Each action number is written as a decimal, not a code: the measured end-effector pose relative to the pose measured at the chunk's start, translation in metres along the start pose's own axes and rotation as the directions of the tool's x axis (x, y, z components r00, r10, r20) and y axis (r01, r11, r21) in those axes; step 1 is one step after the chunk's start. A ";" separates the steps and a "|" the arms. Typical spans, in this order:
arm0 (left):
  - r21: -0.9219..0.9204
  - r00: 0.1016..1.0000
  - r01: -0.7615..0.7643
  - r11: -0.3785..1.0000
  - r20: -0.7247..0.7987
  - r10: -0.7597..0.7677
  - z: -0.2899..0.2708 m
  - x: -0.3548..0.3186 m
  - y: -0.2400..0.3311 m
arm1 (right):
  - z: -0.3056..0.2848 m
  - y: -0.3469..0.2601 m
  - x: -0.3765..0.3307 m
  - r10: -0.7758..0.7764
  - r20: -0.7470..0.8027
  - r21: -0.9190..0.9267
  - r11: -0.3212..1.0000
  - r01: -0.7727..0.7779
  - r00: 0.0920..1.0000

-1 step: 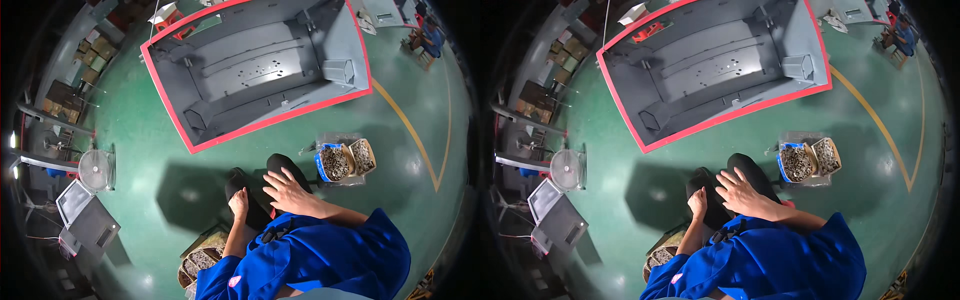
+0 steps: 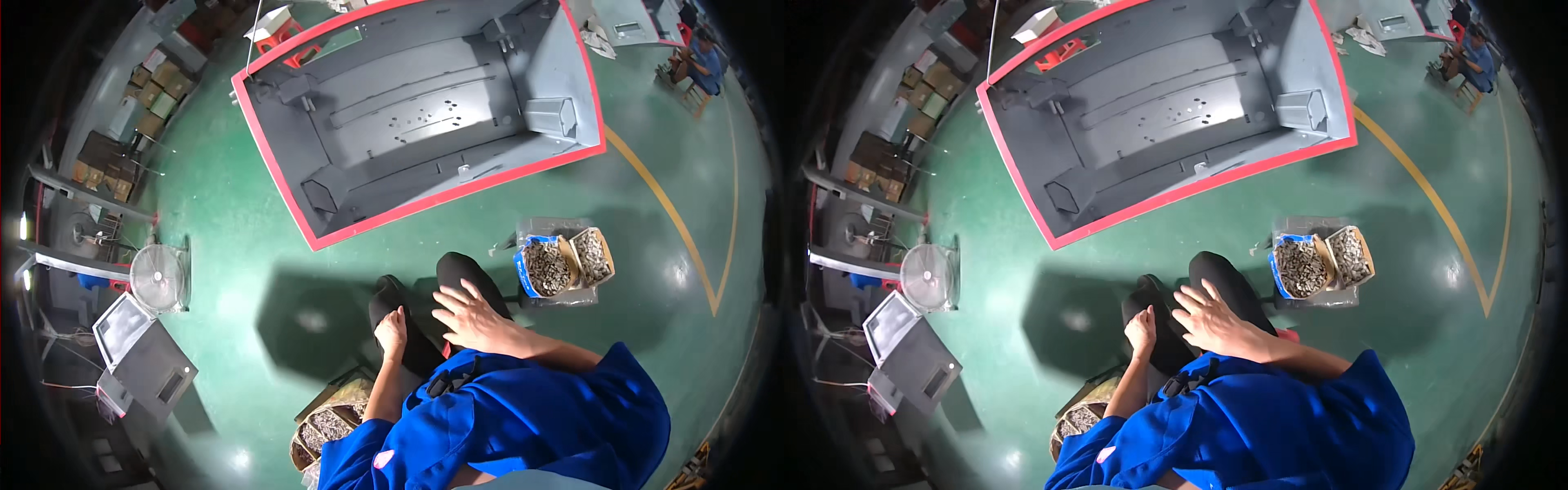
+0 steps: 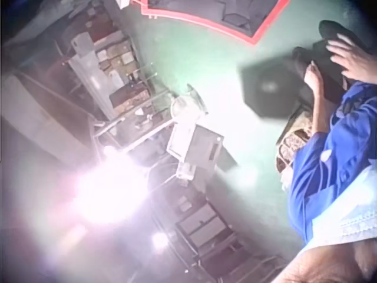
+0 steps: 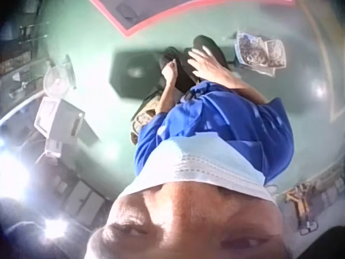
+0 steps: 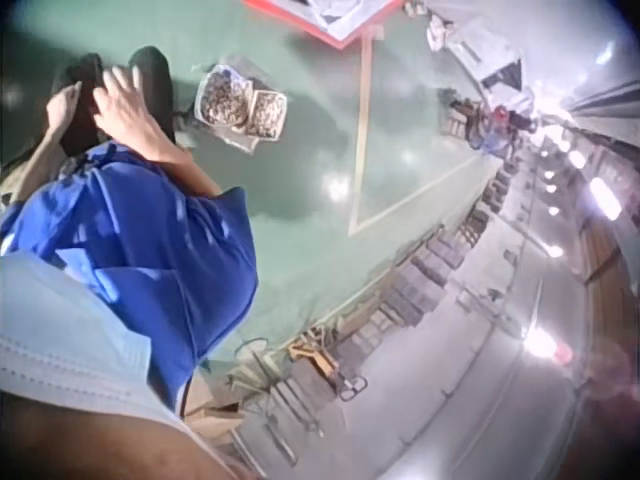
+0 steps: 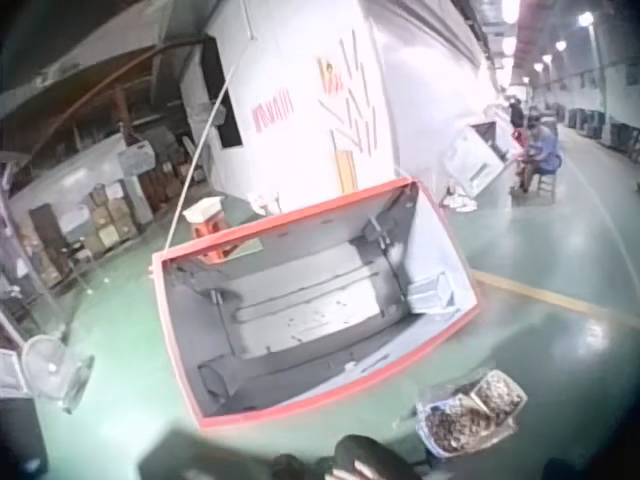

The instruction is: Assembling small metal components onto a larger metal enclosure.

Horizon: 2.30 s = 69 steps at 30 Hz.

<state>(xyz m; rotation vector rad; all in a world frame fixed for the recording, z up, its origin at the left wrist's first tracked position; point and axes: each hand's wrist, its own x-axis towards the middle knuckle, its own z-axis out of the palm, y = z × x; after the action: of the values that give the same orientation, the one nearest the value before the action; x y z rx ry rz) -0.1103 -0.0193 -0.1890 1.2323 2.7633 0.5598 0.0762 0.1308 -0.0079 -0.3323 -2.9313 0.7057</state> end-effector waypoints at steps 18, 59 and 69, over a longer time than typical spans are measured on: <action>-0.405 0.614 0.778 -0.480 0.651 0.447 -0.074 0.014 0.160 | -0.005 0.018 -0.022 -0.178 -0.334 -0.176 0.976 0.125 0.926; -0.489 0.899 0.381 -0.785 0.395 0.190 -0.155 0.067 0.187 | -0.188 0.215 -0.022 0.439 -0.818 0.471 0.882 -0.005 0.370; -0.544 0.908 0.270 -0.795 0.419 0.021 -0.151 0.064 0.214 | -0.192 0.283 -0.011 0.579 -0.692 0.602 0.793 -0.098 0.432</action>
<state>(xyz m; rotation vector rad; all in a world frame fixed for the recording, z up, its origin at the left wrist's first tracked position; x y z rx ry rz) -0.0331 0.1133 0.0323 -0.1714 0.4569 2.0663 0.1695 0.4579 0.0315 -0.9470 -1.6359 0.9263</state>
